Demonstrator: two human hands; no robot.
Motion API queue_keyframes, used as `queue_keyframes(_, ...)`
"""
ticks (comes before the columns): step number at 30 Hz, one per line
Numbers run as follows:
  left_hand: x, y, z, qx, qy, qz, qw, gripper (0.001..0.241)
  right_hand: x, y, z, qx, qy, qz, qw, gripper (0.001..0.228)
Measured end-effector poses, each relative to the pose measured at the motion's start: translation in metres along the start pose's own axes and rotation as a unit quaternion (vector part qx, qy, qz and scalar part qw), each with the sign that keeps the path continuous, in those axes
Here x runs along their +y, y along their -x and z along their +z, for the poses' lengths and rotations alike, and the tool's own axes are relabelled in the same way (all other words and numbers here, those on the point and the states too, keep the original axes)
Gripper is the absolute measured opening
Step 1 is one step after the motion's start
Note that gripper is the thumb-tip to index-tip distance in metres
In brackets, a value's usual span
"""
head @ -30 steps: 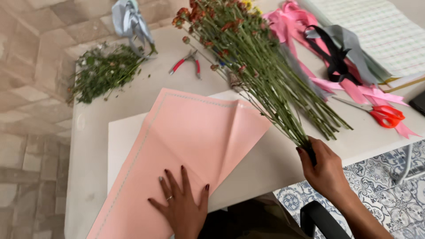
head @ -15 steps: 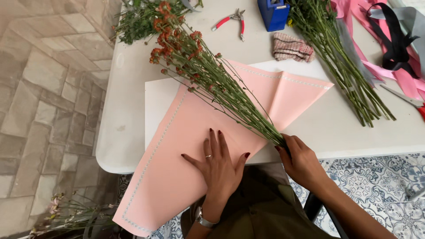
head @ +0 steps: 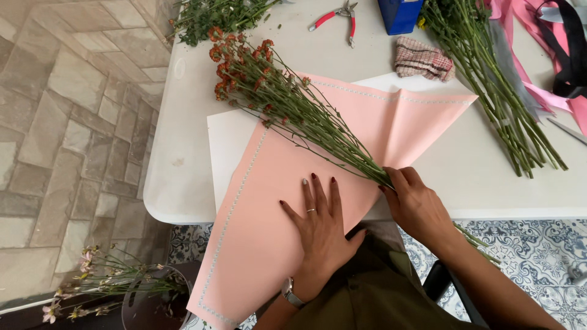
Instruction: The person wraps a bunch of flowers in pink and white paper and ties it with a grey ribbon.
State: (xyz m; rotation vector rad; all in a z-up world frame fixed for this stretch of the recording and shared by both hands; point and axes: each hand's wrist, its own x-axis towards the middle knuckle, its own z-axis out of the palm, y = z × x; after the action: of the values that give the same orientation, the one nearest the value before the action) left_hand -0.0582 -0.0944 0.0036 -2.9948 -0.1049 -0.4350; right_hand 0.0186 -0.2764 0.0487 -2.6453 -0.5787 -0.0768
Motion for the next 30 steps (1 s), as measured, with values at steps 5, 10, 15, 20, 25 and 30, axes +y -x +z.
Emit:
queue_keyframes(5, 0.002, -0.006, -0.009, -0.018, -0.008, 0.023, 1.000, 0.116, -0.008, -0.010, -0.011, -0.002, 0.021, -0.003, 1.000, 0.035)
queue_keyframes(10, 0.006, -0.008, -0.006, -0.031, 0.053, 0.060, 0.996, 0.113, -0.001, -0.021, 0.014, 0.038, 0.063, -0.045, 0.996, 0.038)
queue_keyframes(15, 0.002, -0.010, -0.007, -0.029, 0.044, 0.068, 0.996, 0.116, 0.009, -0.025, 0.021, 0.108, 0.233, -0.096, 0.962, 0.049)
queue_keyframes(20, -0.009, -0.012, -0.013, -0.023, 0.072, 0.074, 0.994, 0.121, -0.008, -0.043, 0.036, 0.089, 0.263, -0.117, 0.953, 0.072)
queue_keyframes(25, -0.056, -0.016, -0.028, -0.069, 0.217, 0.160, 0.960, 0.095, -0.034, -0.069, 0.062, 0.064, 0.235, -0.203, 0.948, 0.068)
queue_keyframes(30, -0.163, 0.002, -0.006, -0.051, 0.127, 0.215, 0.967, 0.069, -0.035, -0.076, 0.071, 0.069, 0.249, -0.226, 0.939, 0.058)
